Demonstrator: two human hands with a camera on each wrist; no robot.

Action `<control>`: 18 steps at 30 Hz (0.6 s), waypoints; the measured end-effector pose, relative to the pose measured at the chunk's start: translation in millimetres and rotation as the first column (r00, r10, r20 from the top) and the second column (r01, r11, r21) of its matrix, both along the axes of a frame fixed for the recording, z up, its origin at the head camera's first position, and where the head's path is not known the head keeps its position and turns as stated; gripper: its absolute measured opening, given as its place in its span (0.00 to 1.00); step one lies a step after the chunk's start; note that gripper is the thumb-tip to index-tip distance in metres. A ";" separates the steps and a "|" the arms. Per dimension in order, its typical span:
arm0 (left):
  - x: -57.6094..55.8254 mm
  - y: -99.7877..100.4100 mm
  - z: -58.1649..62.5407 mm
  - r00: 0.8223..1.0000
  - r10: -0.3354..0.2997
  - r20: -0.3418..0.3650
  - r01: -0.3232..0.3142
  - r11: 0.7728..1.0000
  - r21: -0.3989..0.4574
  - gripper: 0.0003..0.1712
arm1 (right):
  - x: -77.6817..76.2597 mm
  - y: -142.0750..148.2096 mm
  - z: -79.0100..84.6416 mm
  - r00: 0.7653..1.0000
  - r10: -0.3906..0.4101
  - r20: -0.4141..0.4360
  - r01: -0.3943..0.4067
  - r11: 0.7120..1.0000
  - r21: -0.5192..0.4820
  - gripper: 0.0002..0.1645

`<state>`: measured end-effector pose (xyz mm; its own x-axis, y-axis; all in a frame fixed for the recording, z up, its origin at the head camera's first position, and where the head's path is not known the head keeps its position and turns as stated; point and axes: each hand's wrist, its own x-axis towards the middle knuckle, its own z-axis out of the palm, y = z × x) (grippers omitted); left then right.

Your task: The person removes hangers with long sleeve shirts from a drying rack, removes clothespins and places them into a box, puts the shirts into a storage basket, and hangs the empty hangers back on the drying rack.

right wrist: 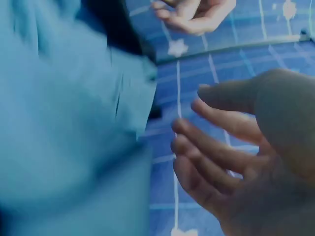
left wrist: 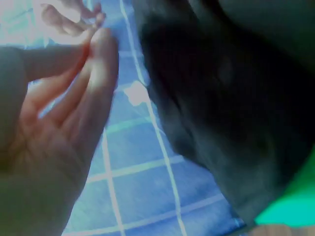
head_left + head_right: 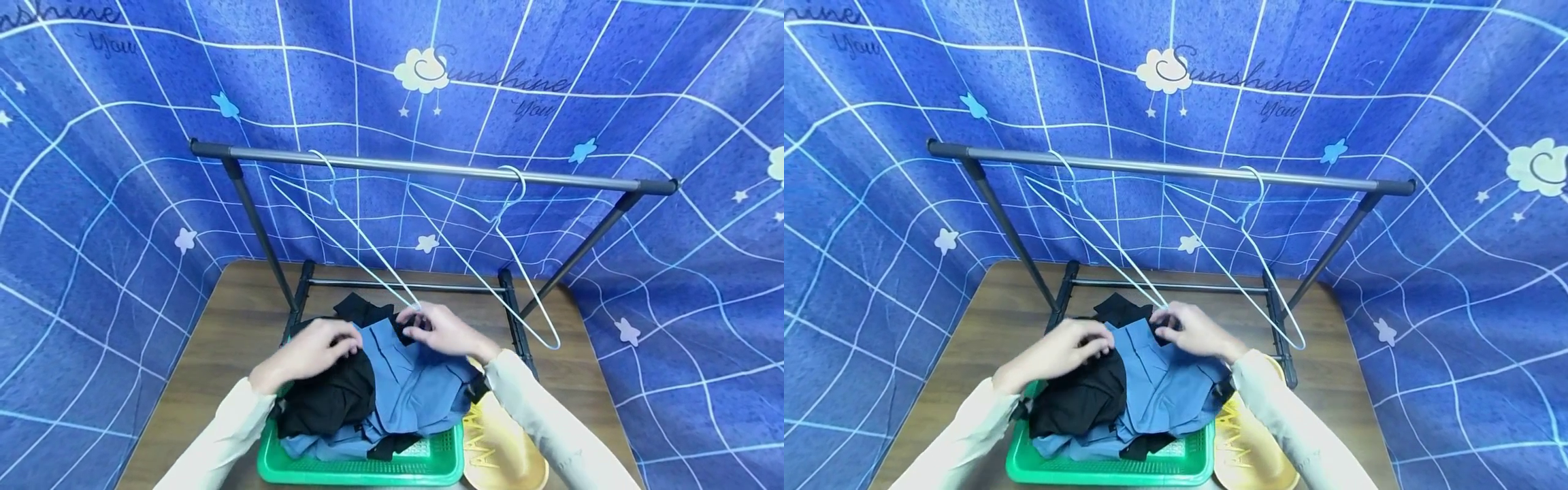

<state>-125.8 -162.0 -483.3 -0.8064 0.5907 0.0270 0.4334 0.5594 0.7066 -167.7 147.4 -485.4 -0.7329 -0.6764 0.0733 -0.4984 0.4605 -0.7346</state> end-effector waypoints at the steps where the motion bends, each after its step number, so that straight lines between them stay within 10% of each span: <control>1: -7.8 -4.2 -3.5 0.998 0.047 -0.037 -0.047 0.999 -0.015 0.08 | -7.9 1.9 -2.2 1.000 -0.027 0.014 0.027 0.999 0.020 0.16; 5: -40.0 -18.8 -17.8 0.988 0.131 -0.077 -0.140 0.981 -0.138 0.22 | -40.9 6.8 -16.8 0.987 -0.091 0.130 0.077 0.991 0.112 0.28; 11: -81.6 -23.4 -32.7 0.984 0.064 0.167 -0.016 0.962 -0.271 0.51 | -74.1 4.0 -45.3 0.898 -0.109 0.427 0.004 0.971 0.239 0.49; 18: -114.6 -16.6 -43.4 0.889 0.037 0.456 0.070 0.974 -0.215 0.62 | -93.9 -6.9 -62.5 0.834 -0.056 0.549 -0.136 0.944 0.302 0.59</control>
<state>-240.4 -178.7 -526.7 -0.6880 0.5519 -0.4711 0.1055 0.7185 0.6875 -261.6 140.5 -547.9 -0.5586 -0.6211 -0.5497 -0.0849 0.7021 -0.7070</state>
